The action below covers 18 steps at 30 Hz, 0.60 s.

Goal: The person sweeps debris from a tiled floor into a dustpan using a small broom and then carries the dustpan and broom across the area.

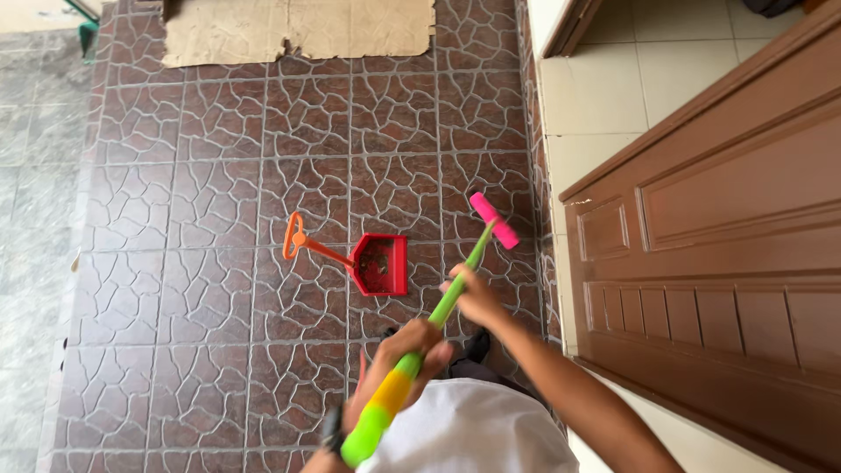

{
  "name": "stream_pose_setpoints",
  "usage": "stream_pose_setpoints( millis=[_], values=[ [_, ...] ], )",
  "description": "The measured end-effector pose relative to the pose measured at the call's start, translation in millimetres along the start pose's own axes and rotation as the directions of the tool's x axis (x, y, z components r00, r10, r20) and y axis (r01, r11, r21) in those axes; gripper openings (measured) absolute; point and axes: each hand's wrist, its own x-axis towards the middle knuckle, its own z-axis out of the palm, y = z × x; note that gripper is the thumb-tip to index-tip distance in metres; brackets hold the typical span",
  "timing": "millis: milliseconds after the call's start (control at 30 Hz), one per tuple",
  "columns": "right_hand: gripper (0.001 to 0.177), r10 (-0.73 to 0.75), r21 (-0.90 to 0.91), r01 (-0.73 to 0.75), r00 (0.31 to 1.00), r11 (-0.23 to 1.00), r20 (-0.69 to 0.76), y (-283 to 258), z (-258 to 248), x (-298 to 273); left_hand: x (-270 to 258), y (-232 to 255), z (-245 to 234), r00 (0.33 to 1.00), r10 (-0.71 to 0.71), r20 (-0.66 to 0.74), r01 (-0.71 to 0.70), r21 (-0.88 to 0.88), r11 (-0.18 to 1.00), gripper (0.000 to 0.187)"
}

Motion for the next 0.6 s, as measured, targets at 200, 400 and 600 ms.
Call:
stream_pose_setpoints(
  millis=[200, 400, 600],
  values=[
    [0.052, -0.335, -0.146, 0.340, 0.940, 0.929, 0.058, 75.6, -50.7, 72.0, 32.3, -65.4, 64.1, 0.982, -0.010, -0.187, -0.020, -0.156, 0.988, 0.019],
    [0.027, -0.114, -0.008, 0.119, 0.967, 0.993, 0.227, 13.8, 4.8, 31.3, 27.9, -35.6, 29.0, 0.991, 0.024, -0.130, -0.009, 0.114, 0.993, 0.018],
    [0.024, -0.261, -0.135, 0.264, 0.965, 0.955, 0.035, -68.8, -1.5, -2.8, 30.1, 14.0, 2.5, 0.982, 0.153, -0.112, -0.136, 0.146, 0.980, 0.021]
  ],
)
